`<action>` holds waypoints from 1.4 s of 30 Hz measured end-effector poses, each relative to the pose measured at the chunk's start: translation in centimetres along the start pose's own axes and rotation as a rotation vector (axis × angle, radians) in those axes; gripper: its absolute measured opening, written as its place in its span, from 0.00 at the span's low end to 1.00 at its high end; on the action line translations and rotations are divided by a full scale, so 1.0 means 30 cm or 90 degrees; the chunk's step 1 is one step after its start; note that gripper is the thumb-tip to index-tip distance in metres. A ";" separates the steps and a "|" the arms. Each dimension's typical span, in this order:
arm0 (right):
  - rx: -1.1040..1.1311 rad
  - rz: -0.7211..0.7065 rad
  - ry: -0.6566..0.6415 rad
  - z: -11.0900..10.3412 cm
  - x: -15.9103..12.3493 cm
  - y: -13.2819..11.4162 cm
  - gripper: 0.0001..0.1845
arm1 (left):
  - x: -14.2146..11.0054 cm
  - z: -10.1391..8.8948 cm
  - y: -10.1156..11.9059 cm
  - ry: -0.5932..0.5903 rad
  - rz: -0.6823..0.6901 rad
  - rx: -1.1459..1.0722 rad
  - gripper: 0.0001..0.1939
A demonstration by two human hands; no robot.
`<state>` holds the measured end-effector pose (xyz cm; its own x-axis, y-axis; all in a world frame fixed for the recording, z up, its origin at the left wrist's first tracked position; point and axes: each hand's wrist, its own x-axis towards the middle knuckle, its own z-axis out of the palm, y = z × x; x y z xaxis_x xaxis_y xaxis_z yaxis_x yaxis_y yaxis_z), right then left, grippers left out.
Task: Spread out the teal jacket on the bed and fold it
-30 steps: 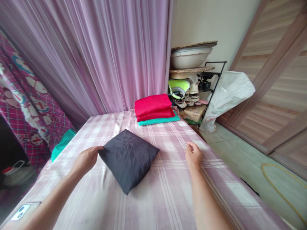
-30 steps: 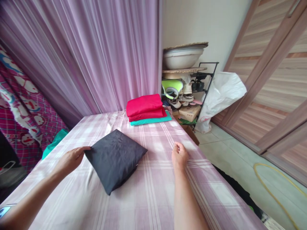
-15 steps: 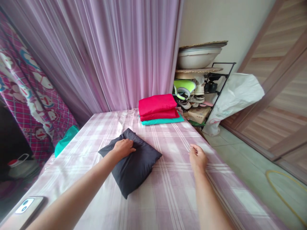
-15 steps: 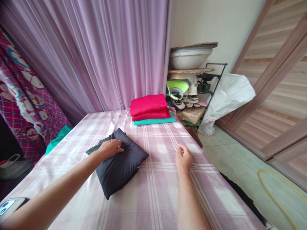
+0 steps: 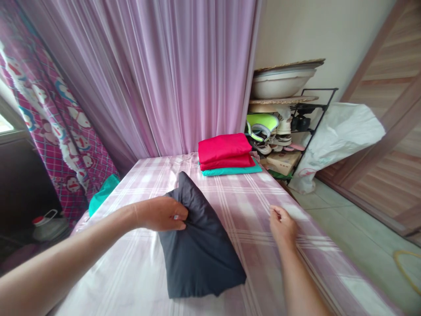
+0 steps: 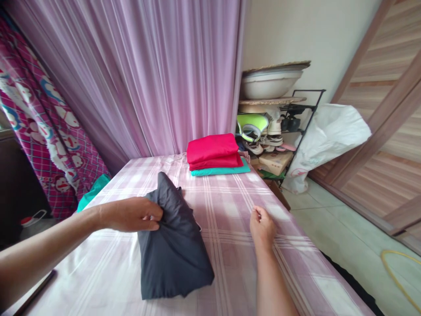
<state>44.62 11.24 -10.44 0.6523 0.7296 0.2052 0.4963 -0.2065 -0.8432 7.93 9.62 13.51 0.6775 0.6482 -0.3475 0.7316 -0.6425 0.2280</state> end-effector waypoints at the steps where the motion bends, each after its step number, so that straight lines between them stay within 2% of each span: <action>1: -0.007 -0.001 -0.004 0.000 0.001 0.003 0.27 | 0.009 -0.034 -0.035 0.016 -0.035 0.013 0.09; 2: -0.013 -0.001 -0.006 0.000 0.002 0.006 0.27 | 0.022 -0.079 -0.081 0.055 -0.083 0.039 0.09; 3: -0.016 -0.003 -0.008 0.000 0.002 0.007 0.27 | 0.035 -0.137 -0.134 0.139 -0.173 0.076 0.09; 4: -0.017 -0.007 -0.007 -0.001 0.002 0.009 0.27 | 0.045 -0.207 -0.187 0.260 -0.286 0.107 0.10; 6: -0.018 -0.005 -0.009 -0.002 0.003 0.013 0.27 | 0.049 -0.372 -0.277 0.412 -0.397 0.137 0.18; 7: -0.020 0.000 -0.010 -0.001 0.005 0.017 0.27 | 0.043 -0.457 -0.305 0.566 -0.461 0.118 0.22; 8: -0.023 0.006 -0.012 0.001 0.006 0.023 0.26 | 0.034 -0.535 -0.322 0.705 -0.500 0.099 0.25; 9: -0.026 0.010 -0.014 0.004 0.009 0.029 0.26 | 0.025 -0.600 -0.329 0.793 -0.517 0.103 0.26; 10: -0.028 0.011 -0.017 0.008 0.012 0.037 0.26 | 0.020 -0.647 -0.329 0.844 -0.526 0.122 0.26; 11: -0.030 0.010 -0.021 0.012 0.014 0.044 0.26 | 0.020 -0.672 -0.326 0.854 -0.525 0.151 0.25; 12: -0.031 0.007 -0.025 0.016 0.017 0.050 0.26 | 0.026 -0.675 -0.325 0.836 -0.520 0.182 0.24; 14: -0.033 0.005 -0.030 0.021 0.020 0.054 0.26 | 0.055 -0.616 -0.339 0.755 -0.511 0.219 0.22; 15: -0.034 0.005 -0.031 0.021 0.020 0.052 0.26 | 0.074 -0.559 -0.356 0.719 -0.512 0.218 0.21; 16: -0.035 0.007 -0.032 0.019 0.018 0.046 0.26 | 0.095 -0.487 -0.377 0.652 -0.518 0.213 0.19; 18: -0.038 0.015 -0.035 0.011 0.014 0.025 0.26 | 0.133 -0.320 -0.424 0.530 -0.538 0.201 0.17; 19: -0.041 0.021 -0.038 0.006 0.010 0.012 0.26 | 0.147 -0.232 -0.445 0.412 -0.563 0.207 0.18; 20: -0.046 0.028 -0.039 0.000 0.006 -0.002 0.26 | 0.158 -0.147 -0.462 0.354 -0.567 0.197 0.17; 23: -0.066 0.049 -0.039 -0.013 -0.004 -0.037 0.25 | 0.172 0.061 -0.488 0.252 -0.562 0.171 0.11; 24: -0.070 0.050 -0.039 -0.015 -0.007 -0.045 0.25 | 0.172 0.107 -0.491 0.233 -0.559 0.167 0.11; 26: -0.075 0.044 -0.037 -0.017 -0.010 -0.053 0.24 | 0.175 0.158 -0.489 0.214 -0.545 0.167 0.11; 29: -0.088 0.036 -0.030 -0.015 -0.007 -0.049 0.22 | 0.204 0.146 -0.469 0.228 -0.505 0.180 0.14; 32: -0.100 0.042 -0.062 -0.015 -0.003 -0.045 0.22 | 0.281 0.076 -0.420 0.264 -0.447 0.186 0.16; 34: -0.103 0.044 -0.073 -0.017 -0.004 -0.049 0.22 | 0.359 0.024 -0.377 0.293 -0.411 0.182 0.17; 38: -0.094 0.041 -0.038 -0.020 -0.019 -0.070 0.24 | 0.537 -0.056 -0.302 0.353 -0.379 0.162 0.17; 42: -0.070 0.028 -0.026 -0.016 -0.027 -0.074 0.26 | 0.687 -0.095 -0.282 0.400 -0.394 0.145 0.20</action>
<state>43.26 10.80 -8.49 0.6519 0.7439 0.1473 0.5291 -0.3071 -0.7910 15.91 29.58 7.02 0.1337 0.9649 0.2261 0.9909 -0.1274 -0.0423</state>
